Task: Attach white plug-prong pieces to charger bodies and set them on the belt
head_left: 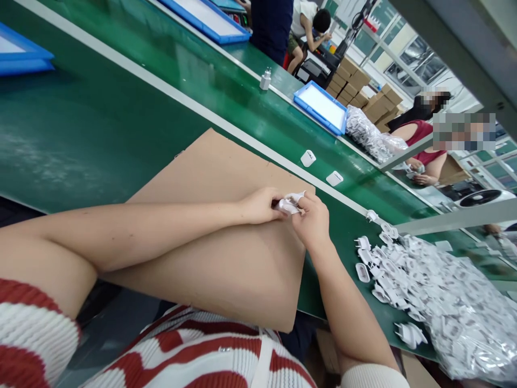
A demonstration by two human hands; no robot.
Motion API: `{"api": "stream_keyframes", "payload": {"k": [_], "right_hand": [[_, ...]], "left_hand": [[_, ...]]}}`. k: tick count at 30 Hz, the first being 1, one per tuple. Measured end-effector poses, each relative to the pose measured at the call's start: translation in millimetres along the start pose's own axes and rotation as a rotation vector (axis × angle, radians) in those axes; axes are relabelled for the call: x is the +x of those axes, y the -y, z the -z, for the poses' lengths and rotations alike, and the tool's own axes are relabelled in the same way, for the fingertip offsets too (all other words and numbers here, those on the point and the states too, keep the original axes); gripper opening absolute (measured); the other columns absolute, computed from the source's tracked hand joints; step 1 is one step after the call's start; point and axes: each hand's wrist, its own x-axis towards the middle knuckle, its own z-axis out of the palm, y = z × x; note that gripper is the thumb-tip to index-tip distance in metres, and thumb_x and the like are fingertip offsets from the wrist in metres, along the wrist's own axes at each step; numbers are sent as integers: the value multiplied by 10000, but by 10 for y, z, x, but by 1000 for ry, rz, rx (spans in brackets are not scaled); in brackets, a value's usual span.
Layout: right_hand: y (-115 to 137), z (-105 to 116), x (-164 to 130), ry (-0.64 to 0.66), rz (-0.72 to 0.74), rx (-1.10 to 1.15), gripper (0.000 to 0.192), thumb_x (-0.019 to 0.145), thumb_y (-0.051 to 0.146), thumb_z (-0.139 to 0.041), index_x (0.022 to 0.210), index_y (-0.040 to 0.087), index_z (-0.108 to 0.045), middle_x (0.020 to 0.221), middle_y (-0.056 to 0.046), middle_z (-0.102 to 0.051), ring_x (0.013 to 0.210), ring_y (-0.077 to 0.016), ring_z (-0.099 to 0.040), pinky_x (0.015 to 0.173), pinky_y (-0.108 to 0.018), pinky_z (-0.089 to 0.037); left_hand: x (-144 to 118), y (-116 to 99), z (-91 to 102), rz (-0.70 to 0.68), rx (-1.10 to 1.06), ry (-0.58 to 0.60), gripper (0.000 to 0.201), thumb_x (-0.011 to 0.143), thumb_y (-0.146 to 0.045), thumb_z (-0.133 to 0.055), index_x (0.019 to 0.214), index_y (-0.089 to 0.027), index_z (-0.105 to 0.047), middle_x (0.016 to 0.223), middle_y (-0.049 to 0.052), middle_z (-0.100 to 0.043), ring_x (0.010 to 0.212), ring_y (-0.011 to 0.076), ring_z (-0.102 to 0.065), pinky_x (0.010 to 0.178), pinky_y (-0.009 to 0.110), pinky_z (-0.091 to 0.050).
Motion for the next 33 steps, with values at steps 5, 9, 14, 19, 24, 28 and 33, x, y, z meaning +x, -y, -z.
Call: {"api": "stream_keyframes", "payload": {"k": [5, 9, 14, 19, 24, 28, 33], "right_hand": [[-46, -78, -52, -32, -85, 98, 156, 844, 164, -589, 875, 224, -729, 860, -50, -655, 840, -225, -610, 704, -308, -460], [-129, -39, -110, -31, -121, 351, 460, 868, 234, -656, 1328, 246, -647, 1052, -53, -740, 970, -245, -668, 907, -384, -533], [-283, 289, -470, -145, -124, 276, 682, 932, 322, -634, 1569, 200, -425, 1375, -175, -612, 1179, -299, -628, 1047, -487, -502], [-643, 666, -1310, -3, -350, -322, 539, 938, 324, -626, 1447, 155, -573, 1382, -234, -580, 1290, -429, -520, 1066, -613, -429], [-1068, 657, -1722, 135, -684, -552, 327, 889, 171, -543, 1151, 86, -718, 1114, -226, -591, 988, -372, -631, 847, -498, -518], [-1264, 581, -1627, 7, -619, -354, 333, 861, 141, -496, 1073, 141, -753, 1121, -164, -569, 929, -297, -657, 835, -443, -553], [-1347, 485, -1678, -120, -570, -86, 329, 859, 326, -577, 1099, 177, -745, 1274, -169, -507, 1015, -306, -668, 905, -492, -592]], "left_hand": [[-10, -22, -14, 14, -36, -14, 294, 760, -433, -787, 915, -188, -734, 879, 35, -738, 833, 248, -687, 740, 334, -531], [-3, -32, -13, 58, -74, 35, 454, 741, -473, -796, 1082, -181, -722, 1011, 67, -771, 922, 278, -714, 850, 395, -557], [-23, 40, -38, 90, -82, -15, 608, 672, -461, -845, 1180, -167, -690, 1123, 110, -758, 971, 281, -708, 920, 437, -559], [241, 236, 301, 113, -7, -125, 553, 693, -457, -832, 1153, -176, -712, 1128, 92, -755, 1005, 286, -707, 940, 428, -552], [969, 495, 1058, 246, 295, -521, 431, 716, -291, -794, 1106, -139, -695, 1101, 99, -742, 1017, 294, -679, 952, 395, -513], [1375, 677, 1514, 369, 369, -662, 387, 709, -213, -770, 1067, -123, -656, 1181, 156, -711, 1118, 326, -644, 982, 413, -468], [1363, 818, 1634, 452, 377, -744, 486, 676, -262, -816, 1089, -112, -609, 1227, 189, -663, 1278, 401, -530, 1048, 491, -390]]}}
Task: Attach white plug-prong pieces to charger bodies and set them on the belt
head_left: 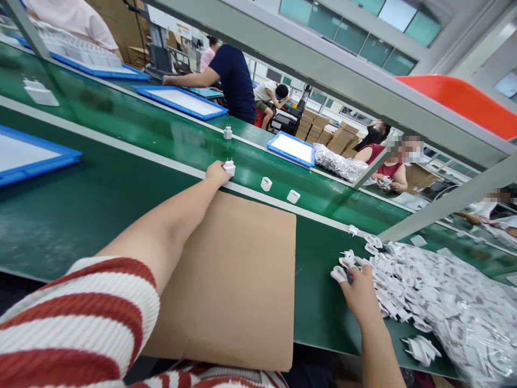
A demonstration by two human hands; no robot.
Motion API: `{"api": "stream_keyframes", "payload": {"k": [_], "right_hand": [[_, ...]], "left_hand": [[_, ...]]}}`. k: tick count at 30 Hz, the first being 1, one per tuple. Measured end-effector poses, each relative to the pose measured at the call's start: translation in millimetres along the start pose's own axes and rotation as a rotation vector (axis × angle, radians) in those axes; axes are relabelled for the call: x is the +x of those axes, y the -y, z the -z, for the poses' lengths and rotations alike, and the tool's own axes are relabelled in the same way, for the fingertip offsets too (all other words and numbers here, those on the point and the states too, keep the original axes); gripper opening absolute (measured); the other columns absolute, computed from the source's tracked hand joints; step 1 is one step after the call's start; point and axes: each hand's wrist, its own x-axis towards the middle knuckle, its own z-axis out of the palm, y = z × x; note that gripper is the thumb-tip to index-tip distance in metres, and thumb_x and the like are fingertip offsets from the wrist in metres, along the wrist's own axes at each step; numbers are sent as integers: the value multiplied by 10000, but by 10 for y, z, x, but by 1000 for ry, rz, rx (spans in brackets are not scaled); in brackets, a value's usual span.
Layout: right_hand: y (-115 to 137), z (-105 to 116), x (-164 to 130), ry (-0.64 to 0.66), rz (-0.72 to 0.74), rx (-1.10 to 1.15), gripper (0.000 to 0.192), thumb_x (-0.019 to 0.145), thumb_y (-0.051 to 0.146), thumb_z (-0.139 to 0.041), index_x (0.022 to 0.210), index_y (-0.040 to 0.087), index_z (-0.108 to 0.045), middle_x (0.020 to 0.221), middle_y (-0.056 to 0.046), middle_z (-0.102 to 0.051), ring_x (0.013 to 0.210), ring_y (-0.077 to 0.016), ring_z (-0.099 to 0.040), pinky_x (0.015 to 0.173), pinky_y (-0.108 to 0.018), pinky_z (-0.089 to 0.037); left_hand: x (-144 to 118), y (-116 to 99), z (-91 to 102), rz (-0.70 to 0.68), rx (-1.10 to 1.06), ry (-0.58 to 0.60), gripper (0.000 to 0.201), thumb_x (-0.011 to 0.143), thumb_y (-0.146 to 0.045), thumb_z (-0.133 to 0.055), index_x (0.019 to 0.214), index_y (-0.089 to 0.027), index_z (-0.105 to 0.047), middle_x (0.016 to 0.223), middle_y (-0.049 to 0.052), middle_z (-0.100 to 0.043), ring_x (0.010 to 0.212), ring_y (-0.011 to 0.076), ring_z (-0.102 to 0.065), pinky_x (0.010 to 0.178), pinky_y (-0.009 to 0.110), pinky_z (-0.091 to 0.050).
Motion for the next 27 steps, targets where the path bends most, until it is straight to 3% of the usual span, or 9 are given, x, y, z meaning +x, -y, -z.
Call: {"api": "stream_keyframes", "payload": {"k": [2, 4, 7, 11, 14, 17, 21, 24, 27], "right_hand": [[4, -43, -58, -21, 7, 57, 325, 847, 346, -587, 1081, 186, -746, 1277, -176, -507, 1069, -319, -654, 931, -511, -591], [76, -72, -104, -58, -9, 77, 285, 853, 362, -570, 1003, 195, -745, 1208, -178, -552, 1016, -319, -657, 906, -534, -594], [288, -79, -143, -155, -32, 158, 291, 869, 451, -596, 985, 216, -720, 1165, -176, -623, 968, -318, -671, 874, -551, -598], [537, -59, -172, -148, -106, 543, 411, 793, 520, -758, 1058, 214, -686, 1126, -146, -706, 962, -292, -710, 821, -472, -621], [632, -15, -128, 27, -287, 852, 538, 690, 531, -853, 1088, 203, -699, 978, -106, -754, 732, -230, -697, 590, -354, -570], [781, 73, 21, 175, -350, 1016, 496, 636, 498, -896, 1000, 188, -765, 917, -95, -774, 736, -220, -701, 592, -325, -551], [1153, 122, 346, 363, -231, 1141, 520, 556, 386, -945, 1027, 220, -801, 1008, -67, -790, 902, -233, -719, 720, -333, -586], [1399, -13, 561, 367, -171, 1106, 487, 594, 424, -917, 1011, 199, -803, 886, -48, -775, 681, -161, -663, 574, -281, -526], [1483, -230, 643, 265, -218, 1078, 429, 681, 539, -831, 914, 181, -796, 641, 3, -673, 454, -86, -468, 412, -232, -334]], "left_hand": [[-102, 6, -41, -29, 18, -125, 630, 702, -276, -798, 1257, -112, -549, 1429, 220, -533, 1420, 422, -371, 1139, 544, -300], [-221, -51, -136, -180, 39, -206, 660, 739, -256, -743, 1347, -138, -514, 1534, 208, -427, 1469, 405, -293, 1197, 553, -239], [-329, -218, -352, -487, 47, -2, 707, 735, -219, -691, 1417, -151, -514, 1548, 173, -438, 1453, 381, -344, 1217, 512, -270], [-289, -426, -584, -526, 45, 371, 780, 647, -175, -720, 1410, -119, -564, 1545, 178, -472, 1423, 364, -414, 1204, 443, -333], [-233, -488, -606, -480, 64, 419, 526, 649, -193, -742, 1168, -121, -699, 1324, 174, -617, 1207, 329, -583, 1104, 402, -436], [-311, -535, -540, -458, 82, 361, 398, 684, -275, -768, 1047, -120, -714, 1165, 162, -638, 1075, 335, -617, 1023, 436, -473], [-858, -630, -407, -568, -1, 345, 353, 732, -402, -774, 998, -177, -717, 1051, 92, -643, 972, 286, -627, 913, 390, -497], [-1526, -622, -279, -542, -120, 472, 360, 705, -445, -800, 958, -203, -715, 993, 62, -658, 868, 248, -628, 811, 363, -507], [-2107, -532, -164, -510, -219, 626, 347, 749, -479, -773, 955, -208, -706, 972, 57, -667, 850, 241, -633, 764, 359, -509]]}}
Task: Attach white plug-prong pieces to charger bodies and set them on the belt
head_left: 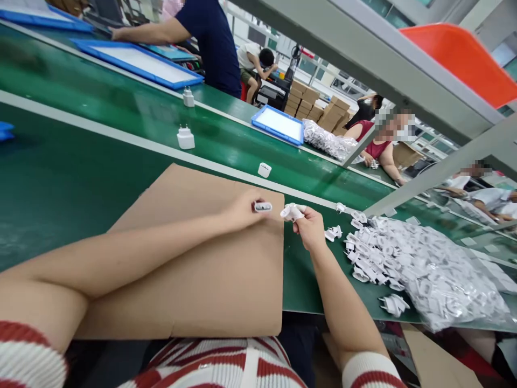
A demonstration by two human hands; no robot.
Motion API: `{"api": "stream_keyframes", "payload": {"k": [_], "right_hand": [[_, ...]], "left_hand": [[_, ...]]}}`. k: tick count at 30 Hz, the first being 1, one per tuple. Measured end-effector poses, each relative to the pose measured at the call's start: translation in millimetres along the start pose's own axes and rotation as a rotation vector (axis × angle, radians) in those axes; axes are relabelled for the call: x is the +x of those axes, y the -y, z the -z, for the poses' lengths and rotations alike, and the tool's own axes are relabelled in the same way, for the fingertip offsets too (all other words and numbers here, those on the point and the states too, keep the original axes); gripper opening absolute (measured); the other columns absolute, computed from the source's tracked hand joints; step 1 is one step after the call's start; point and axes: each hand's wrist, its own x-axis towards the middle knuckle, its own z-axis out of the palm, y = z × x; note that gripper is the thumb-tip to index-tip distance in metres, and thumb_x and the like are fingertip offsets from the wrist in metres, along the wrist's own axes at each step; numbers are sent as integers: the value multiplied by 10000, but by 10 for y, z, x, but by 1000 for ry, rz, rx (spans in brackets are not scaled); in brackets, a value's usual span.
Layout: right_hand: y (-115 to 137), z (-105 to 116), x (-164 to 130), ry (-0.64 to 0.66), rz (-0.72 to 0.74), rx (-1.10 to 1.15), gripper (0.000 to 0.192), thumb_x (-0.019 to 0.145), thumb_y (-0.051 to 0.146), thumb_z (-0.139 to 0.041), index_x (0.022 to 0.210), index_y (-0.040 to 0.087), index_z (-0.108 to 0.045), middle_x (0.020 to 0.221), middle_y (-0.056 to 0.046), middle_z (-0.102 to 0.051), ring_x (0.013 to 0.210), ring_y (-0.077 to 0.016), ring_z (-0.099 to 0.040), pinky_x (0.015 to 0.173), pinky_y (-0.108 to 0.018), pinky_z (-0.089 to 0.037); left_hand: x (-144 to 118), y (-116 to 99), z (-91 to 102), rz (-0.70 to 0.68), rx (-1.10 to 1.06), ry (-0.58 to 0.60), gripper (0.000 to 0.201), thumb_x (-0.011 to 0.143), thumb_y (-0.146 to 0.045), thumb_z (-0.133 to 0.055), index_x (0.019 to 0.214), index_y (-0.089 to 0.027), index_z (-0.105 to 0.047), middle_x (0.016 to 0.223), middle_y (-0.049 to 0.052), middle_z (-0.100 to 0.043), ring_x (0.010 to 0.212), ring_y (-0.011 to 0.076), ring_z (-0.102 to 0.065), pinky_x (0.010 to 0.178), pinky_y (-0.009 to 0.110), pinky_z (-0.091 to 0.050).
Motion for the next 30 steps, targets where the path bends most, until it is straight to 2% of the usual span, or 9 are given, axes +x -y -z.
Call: {"api": "stream_keyframes", "payload": {"k": [2, 4, 7, 10, 15, 18, 21, 24, 30], "right_hand": [[-104, -26, 26, -35, -24, 27, 431, 676, 562, -822, 877, 183, -786, 590, 19, -629, 452, -81, -437, 409, -225, -295], [-175, -5, 13, -11, -46, 68, 434, 635, 524, -854, 914, 198, -787, 688, 3, -686, 545, -102, -527, 464, -228, -384], [-194, 39, -36, 30, -41, 95, 414, 640, 476, -860, 951, 211, -791, 874, -31, -755, 742, -152, -652, 631, -279, -532], [-158, 33, -78, 53, 4, 32, 371, 702, 458, -828, 976, 210, -794, 925, -49, -767, 827, -190, -684, 690, -321, -565], [-108, -56, -114, 2, 119, -13, 412, 663, 380, -881, 1026, 227, -760, 981, -53, -775, 877, -209, -705, 809, -374, -605], [-79, -100, -146, -8, 158, -66, 317, 734, 386, -843, 989, 225, -746, 969, -51, -754, 853, -193, -699, 767, -345, -603], [-34, -115, -192, -12, 217, -80, 316, 792, 355, -795, 1083, 255, -727, 1005, -34, -716, 768, -154, -670, 649, -295, -572], [-7, -97, -215, 11, 279, -88, 189, 830, 326, -755, 1009, 265, -746, 1019, -29, -676, 694, -130, -638, 576, -282, -537], [-57, -57, -216, 171, 303, -181, 222, 829, 305, -759, 1045, 264, -731, 1091, -46, -676, 961, -206, -697, 868, -385, -596]], "left_hand": [[-209, -48, -100, -30, -23, 48, 374, 746, -487, -793, 987, -216, -699, 993, 59, -666, 912, 257, -640, 799, 374, -515], [-297, -54, -145, -28, -44, 74, 479, 688, -495, -854, 1042, -223, -679, 1051, 64, -668, 969, 271, -643, 829, 384, -524], [-292, -35, -164, 24, -85, 104, 488, 690, -476, -858, 1050, -218, -653, 1066, 64, -678, 959, 269, -653, 815, 383, -533], [-265, -16, -166, 28, -115, 133, 353, 759, -427, -794, 1007, -213, -662, 1006, 53, -691, 915, 256, -659, 796, 376, -528], [-277, 10, -154, 6, -180, 154, 439, 716, -461, -825, 1041, -209, -673, 1054, 63, -699, 944, 263, -668, 819, 387, -539], [-281, 18, -159, 18, -195, 172, 360, 748, -440, -791, 998, -205, -684, 1005, 59, -701, 891, 251, -671, 767, 373, -536], [-279, 27, -177, 18, -241, 179, 374, 722, -417, -811, 1001, -203, -681, 1013, 58, -709, 897, 249, -676, 763, 365, -544], [-277, 38, -190, 10, -260, 175, 345, 716, -381, -798, 983, -198, -677, 1009, 61, -711, 904, 248, -680, 791, 370, -553], [-275, 39, -179, -43, -268, 160, 359, 716, -363, -786, 1015, -195, -678, 1041, 62, -706, 920, 239, -677, 813, 368, -540]]}}
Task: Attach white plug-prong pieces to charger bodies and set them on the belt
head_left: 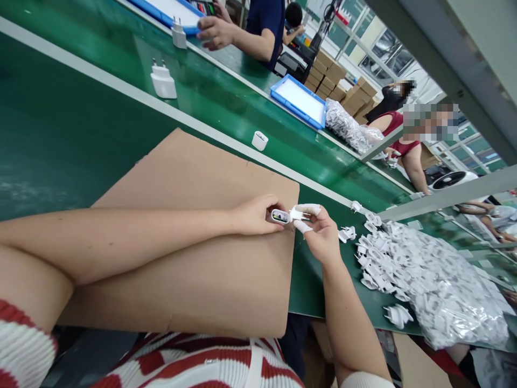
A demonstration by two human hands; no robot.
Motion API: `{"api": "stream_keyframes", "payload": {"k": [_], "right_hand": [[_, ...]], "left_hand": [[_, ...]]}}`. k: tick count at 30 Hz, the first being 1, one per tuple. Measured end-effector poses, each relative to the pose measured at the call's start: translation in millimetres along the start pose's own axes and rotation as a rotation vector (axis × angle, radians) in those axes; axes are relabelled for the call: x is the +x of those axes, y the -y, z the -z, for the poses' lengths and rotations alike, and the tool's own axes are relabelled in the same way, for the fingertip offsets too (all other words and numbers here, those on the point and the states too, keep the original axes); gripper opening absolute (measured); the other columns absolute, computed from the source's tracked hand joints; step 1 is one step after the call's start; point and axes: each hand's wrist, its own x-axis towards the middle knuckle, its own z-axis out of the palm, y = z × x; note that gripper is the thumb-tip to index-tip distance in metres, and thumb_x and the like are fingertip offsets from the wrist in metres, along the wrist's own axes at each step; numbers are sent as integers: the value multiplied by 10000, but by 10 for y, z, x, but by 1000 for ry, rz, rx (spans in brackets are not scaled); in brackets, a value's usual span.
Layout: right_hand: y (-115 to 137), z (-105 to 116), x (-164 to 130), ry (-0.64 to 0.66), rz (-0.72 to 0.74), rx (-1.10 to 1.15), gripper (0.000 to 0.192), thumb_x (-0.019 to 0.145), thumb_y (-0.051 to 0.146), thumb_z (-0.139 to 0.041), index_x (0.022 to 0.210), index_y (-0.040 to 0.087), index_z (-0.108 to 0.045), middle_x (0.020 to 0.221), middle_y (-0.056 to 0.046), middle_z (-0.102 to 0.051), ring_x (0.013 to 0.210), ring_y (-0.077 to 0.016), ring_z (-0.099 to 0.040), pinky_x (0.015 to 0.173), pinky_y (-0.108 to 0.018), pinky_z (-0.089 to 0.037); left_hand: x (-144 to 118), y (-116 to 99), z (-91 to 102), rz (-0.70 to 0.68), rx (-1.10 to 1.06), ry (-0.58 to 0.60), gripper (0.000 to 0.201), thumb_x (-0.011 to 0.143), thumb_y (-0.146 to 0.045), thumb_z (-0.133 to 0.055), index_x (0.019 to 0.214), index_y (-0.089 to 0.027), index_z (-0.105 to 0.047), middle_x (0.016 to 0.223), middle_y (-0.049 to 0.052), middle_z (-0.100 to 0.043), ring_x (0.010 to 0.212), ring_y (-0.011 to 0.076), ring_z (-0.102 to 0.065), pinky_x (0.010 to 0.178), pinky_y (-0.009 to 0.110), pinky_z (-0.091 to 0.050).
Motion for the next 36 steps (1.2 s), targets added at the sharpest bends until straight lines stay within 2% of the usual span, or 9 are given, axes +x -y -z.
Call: {"api": "stream_keyframes", "payload": {"k": [5, 11, 16, 21, 27, 29, 31, 34, 36], "right_hand": [[85, -92, -39, 12, 286, -521, 179, 978, 250, -580, 1091, 244, -719, 1000, -79, -639, 948, -234, -629, 841, -408, -556], [126, -193, 21, 142, 382, -856, 192, 926, 111, -503, 977, 186, -672, 932, -101, -585, 867, -251, -536, 734, -375, -488], [277, -250, 78, 212, 309, -1020, 286, 788, -6, -477, 884, 197, -653, 908, -85, -582, 838, -238, -511, 667, -329, -408], [496, -280, 188, 343, 181, -1113, 249, 759, -13, -533, 836, 186, -663, 843, -61, -567, 798, -212, -523, 629, -304, -341], [465, -303, 223, 287, 54, -1062, 203, 743, 28, -558, 763, 182, -689, 803, -47, -568, 746, -190, -538, 603, -291, -333], [360, -306, 167, 214, 46, -964, 221, 781, 67, -562, 866, 179, -733, 853, -54, -597, 757, -190, -558, 625, -291, -383], [231, -255, 91, 148, 41, -749, 327, 848, 142, -574, 1128, 192, -734, 947, -59, -634, 764, -181, -584, 673, -292, -459], [43, 0, -40, 66, 60, -475, 656, 906, 330, -632, 1537, 265, -462, 1282, -121, -608, 907, -203, -642, 778, -348, -552], [-71, 278, -131, -60, 96, -610, 754, 902, 391, -662, 1588, 257, -381, 1488, -200, -452, 1139, -288, -605, 922, -473, -543]], "left_hand": [[10, -13, 22, 12, 43, -12, 305, 727, -411, -783, 900, -191, -660, 918, 45, -673, 825, 217, -634, 730, 344, -496], [20, -49, 42, 41, 29, 1, 274, 699, -370, -794, 836, -189, -640, 824, 18, -639, 741, 192, -594, 655, 313, -450], [13, -22, 21, 39, -47, 7, 260, 707, -372, -783, 821, -192, -634, 821, 16, -647, 763, 194, -607, 677, 317, -461], [13, 3, 13, 40, -53, -3, 271, 693, -363, -791, 810, -194, -615, 803, 8, -649, 748, 186, -603, 663, 308, -451], [-21, 1, 3, 9, 11, -42, 279, 714, -401, -788, 803, -187, -633, 785, 17, -657, 728, 187, -599, 642, 298, -443], [-42, -18, -11, 6, 33, -53, 302, 732, -440, -777, 806, -184, -636, 791, 25, -666, 733, 195, -614, 649, 303, -454], [-26, -37, -13, 12, 84, -29, 333, 738, -481, -774, 816, -182, -649, 790, 30, -671, 727, 205, -622, 640, 306, -453], [156, -26, 63, 31, 200, 12, 333, 721, -477, -786, 840, -183, -684, 811, 38, -685, 732, 223, -636, 630, 311, -446], [411, 31, 195, 42, 291, -40, 295, 717, -429, -789, 860, -186, -702, 874, 54, -708, 787, 245, -655, 663, 318, -456]]}}
